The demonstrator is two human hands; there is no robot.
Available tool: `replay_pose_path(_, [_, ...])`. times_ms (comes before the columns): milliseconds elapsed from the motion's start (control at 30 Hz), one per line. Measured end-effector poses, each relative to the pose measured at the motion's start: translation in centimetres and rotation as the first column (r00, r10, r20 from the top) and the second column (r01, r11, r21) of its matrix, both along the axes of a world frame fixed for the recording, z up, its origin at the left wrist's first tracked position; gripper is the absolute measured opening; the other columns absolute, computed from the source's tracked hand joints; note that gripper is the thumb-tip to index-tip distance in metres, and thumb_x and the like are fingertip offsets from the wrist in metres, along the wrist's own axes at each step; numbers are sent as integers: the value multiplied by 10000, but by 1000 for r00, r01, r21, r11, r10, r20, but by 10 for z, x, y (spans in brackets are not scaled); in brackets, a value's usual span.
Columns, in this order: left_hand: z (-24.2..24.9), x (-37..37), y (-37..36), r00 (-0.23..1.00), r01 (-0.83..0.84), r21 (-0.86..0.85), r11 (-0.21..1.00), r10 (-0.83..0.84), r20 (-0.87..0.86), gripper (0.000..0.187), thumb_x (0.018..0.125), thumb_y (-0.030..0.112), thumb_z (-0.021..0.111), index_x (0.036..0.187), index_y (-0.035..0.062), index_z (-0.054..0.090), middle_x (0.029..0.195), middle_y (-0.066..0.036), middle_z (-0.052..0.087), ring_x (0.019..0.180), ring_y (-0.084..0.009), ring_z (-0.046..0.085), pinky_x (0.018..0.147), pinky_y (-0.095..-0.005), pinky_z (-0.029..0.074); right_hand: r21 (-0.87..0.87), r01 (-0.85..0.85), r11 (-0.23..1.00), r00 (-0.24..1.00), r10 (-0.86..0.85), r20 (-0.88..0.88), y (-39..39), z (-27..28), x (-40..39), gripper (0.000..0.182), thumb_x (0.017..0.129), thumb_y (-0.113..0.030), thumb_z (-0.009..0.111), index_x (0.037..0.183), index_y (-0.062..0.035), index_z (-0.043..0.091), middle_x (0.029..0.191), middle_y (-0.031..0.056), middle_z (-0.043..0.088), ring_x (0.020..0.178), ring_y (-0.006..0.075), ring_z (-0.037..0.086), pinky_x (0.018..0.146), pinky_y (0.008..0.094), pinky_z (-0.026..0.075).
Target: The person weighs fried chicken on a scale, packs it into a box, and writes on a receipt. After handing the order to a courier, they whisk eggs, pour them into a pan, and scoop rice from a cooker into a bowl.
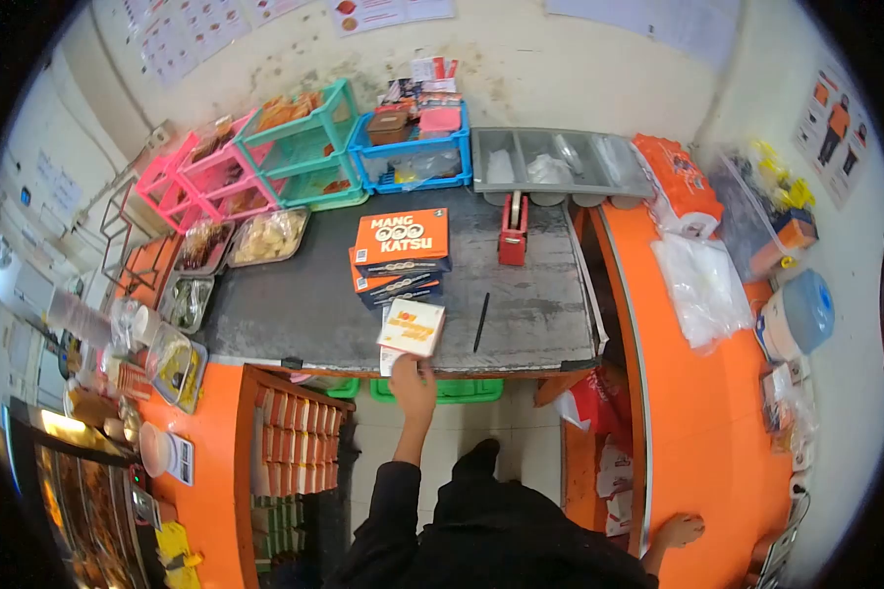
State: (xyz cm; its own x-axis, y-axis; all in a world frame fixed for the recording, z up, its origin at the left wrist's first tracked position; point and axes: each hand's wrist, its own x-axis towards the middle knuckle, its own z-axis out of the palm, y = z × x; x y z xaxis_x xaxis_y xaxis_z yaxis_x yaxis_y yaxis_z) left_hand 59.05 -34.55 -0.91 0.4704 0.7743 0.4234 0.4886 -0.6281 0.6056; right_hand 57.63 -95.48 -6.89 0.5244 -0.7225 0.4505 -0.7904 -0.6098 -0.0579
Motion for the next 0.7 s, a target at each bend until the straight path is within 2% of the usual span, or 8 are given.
replay_pose_path(100, [7, 10, -16, 962, 268, 186, 945, -251, -109, 193, 736, 115, 563, 919, 76, 514, 910, -107, 519, 891, -293, 489, 770, -377, 360, -378, -677, 632, 595, 771, 225, 68, 10, 51, 302, 844, -192, 455, 1051, 25, 487, 987, 191, 533, 964, 350, 500, 759, 474, 430])
replay_pose_path(167, [4, 10, -14, 977, 209, 108, 972, -202, -69, 184, 732, 91, 550, 915, 104, 533, 917, -89, 532, 875, -276, 497, 738, -365, 371, -63, -928, 367, 333, 893, 303, 219, 72, 76, 345, 750, -72, 541, 1082, 5, 485, 1053, 187, 494, 1007, 336, 467, 847, 446, 377])
replay_pose_path(233, [-5, 7, 3, 991, 127, 34, 991, -124, -58, 207, 726, 75, 540, 931, 98, 533, 929, -92, 534, 881, -283, 499, 738, -376, 375, 400, -885, -238, 88, 759, 646, 343, 113, 94, 434, 676, -25, 585, 1101, -43, 499, 1152, 157, 464, 1090, 323, 419, 928, 428, 310])
replay_pose_path(267, [-8, 5, 13, 997, 52, -35, 998, -54, -54, 230, 720, 59, 530, 948, 93, 532, 941, -95, 537, 886, -289, 500, 738, -388, 380, 244, -884, -399, -298, 882, 366, 391, 119, 104, 448, 648, -57, 601, 1088, -88, 522, 1169, 158, 460, 1077, 325, 435, 908, 425, 314])
replay_pose_path(333, [-4, 14, 40, 998, 44, -18, 999, -45, -36, 255, 707, 41, 526, 958, 85, 526, 944, -102, 535, 880, -297, 499, 746, -400, 381, 214, -766, -606, -535, 786, 311, 478, 135, 110, 373, 669, -86, 589, 1038, -75, 541, 1152, 138, 477, 1053, 289, 466, 845, 419, 341])
replay_pose_path(433, [-8, 27, 76, 995, 91, -53, 994, -93, -43, 346, 736, 89, 506, 1080, 54, 497, 1083, -148, 511, 1017, -321, 474, 836, -445, 372, 213, -640, -738, -691, 674, 261, 575, 127, 123, 312, 709, -100, 559, 1018, -59, 540, 1101, 112, 509, 1026, 246, 491, 816, 409, 360])
replay_pose_path(533, [-38, 31, 94, 859, 285, -6, 958, -258, -442, 565, 836, 334, 425, 1328, 77, 320, 1401, -115, 269, 1306, -293, 220, 1021, -467, 241, 394, -584, -710, -754, 654, 60, 641, 116, 140, 279, 765, -156, 518, 1019, -46, 550, 1038, 94, 547, 1007, 222, 509, 800, 395, 371])
replay_pose_path(700, [-37, 27, 82, 932, 209, -2, 978, -200, -303, 558, 853, 328, 426, 1328, 59, 309, 1397, -101, 285, 1299, -272, 244, 1008, -456, 260, 340, -736, -586, -631, 776, -28, 673, 74, 157, 316, 816, -207, 454, 1060, -41, 565, 1049, 91, 574, 1007, 222, 524, 823, 394, 365])
